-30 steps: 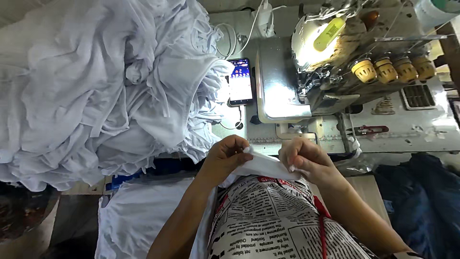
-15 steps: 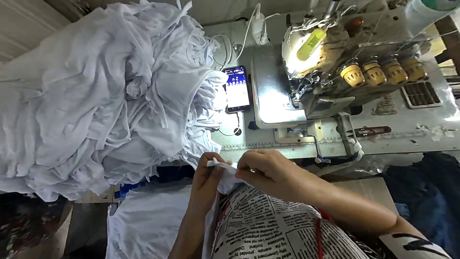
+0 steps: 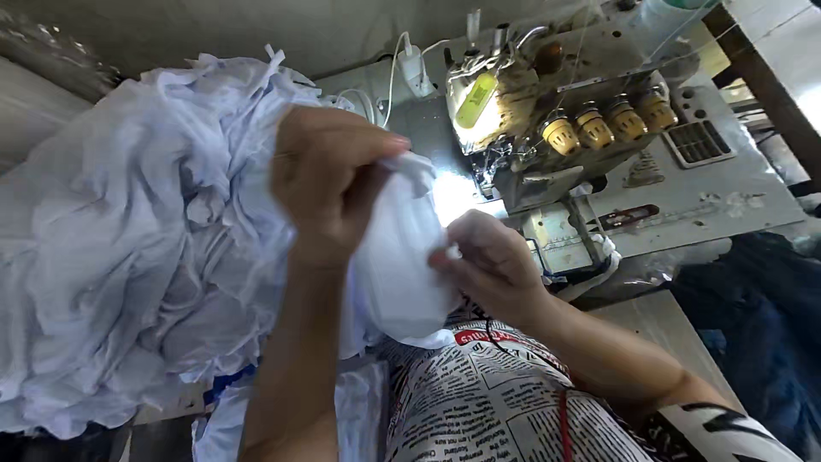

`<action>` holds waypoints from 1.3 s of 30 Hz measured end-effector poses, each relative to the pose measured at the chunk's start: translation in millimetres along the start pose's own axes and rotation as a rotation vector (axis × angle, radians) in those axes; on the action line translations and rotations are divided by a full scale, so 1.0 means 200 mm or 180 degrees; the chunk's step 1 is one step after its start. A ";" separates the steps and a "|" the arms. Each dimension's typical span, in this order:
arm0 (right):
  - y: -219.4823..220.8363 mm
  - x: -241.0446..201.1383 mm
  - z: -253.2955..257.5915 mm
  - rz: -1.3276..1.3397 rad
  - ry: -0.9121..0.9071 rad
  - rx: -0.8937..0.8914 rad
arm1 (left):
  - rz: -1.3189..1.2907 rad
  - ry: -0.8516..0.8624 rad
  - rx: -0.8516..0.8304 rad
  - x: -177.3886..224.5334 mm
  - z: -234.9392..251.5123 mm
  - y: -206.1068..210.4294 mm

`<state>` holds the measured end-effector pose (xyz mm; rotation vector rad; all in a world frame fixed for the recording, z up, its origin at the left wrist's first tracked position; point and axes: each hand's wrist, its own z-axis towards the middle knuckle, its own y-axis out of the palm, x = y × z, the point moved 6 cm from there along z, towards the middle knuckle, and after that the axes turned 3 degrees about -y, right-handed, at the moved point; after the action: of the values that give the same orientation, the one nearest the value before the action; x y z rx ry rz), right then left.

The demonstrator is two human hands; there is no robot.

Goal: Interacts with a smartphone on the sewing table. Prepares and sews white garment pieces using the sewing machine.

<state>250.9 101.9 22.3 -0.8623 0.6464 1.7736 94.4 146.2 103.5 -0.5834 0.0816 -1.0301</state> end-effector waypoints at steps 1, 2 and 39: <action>-0.07 0.08 -0.10 -0.0126 0.0286 0.0153 | -0.0403 -0.0386 -0.0258 -0.04 -0.05 0.14; -0.14 0.17 -0.22 -0.0207 0.0633 0.0320 | -0.0662 -0.0848 -0.0527 -0.07 -0.13 0.28; -0.53 0.26 -0.10 -0.2430 0.0653 0.0371 | -0.0283 -0.2287 -0.1160 0.06 -0.37 0.69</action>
<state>343.9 152.2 -35.3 -1.0416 0.4541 0.9631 185.3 156.7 -25.7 -1.2690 -0.4007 -0.8423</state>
